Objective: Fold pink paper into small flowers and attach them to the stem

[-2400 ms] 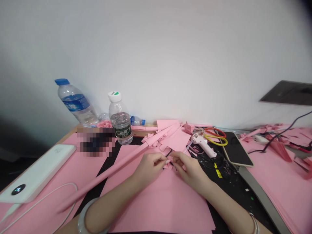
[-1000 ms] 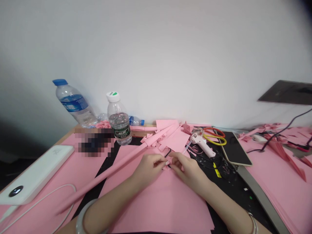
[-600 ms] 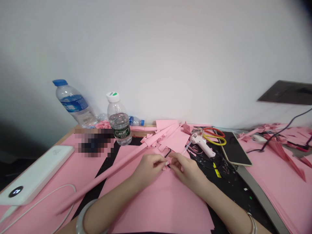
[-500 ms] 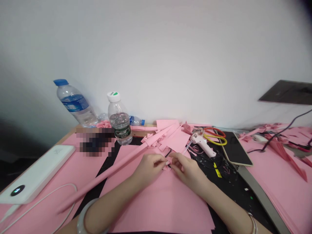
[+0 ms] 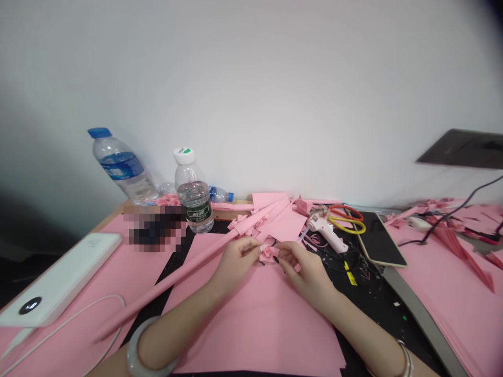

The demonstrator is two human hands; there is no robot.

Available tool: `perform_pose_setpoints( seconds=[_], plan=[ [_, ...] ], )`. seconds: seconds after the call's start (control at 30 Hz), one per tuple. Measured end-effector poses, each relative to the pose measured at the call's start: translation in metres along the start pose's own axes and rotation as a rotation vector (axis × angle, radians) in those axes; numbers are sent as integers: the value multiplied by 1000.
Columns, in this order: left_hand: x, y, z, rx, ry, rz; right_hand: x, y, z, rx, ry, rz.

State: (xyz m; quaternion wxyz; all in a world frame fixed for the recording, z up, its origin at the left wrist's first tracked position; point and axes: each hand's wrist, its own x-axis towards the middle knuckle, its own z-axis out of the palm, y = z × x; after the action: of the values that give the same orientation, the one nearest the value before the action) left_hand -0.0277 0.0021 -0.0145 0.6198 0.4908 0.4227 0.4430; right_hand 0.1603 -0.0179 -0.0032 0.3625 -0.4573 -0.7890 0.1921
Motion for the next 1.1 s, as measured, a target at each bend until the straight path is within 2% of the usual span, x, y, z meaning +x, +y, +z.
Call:
perform_pose_setpoints(
  seconds=[0.23,0.47,0.63,0.87,1.1],
  plan=[
    [0,-1,1,-93,-50,-64,0,4,2,-45,72,2],
    [-1,3,1,-210,-73,-143,1,2,-2,-70,52,-29],
    [-1,0,1,-213,-70,-152,3,-4,0,-84,65,-62],
    [-1,0,4,-206,-124,-153,1,-1,2,-74,48,-108],
    [-2,2,3,-176,-117,-166,3,5,0,-115,97,-30]
  ],
)
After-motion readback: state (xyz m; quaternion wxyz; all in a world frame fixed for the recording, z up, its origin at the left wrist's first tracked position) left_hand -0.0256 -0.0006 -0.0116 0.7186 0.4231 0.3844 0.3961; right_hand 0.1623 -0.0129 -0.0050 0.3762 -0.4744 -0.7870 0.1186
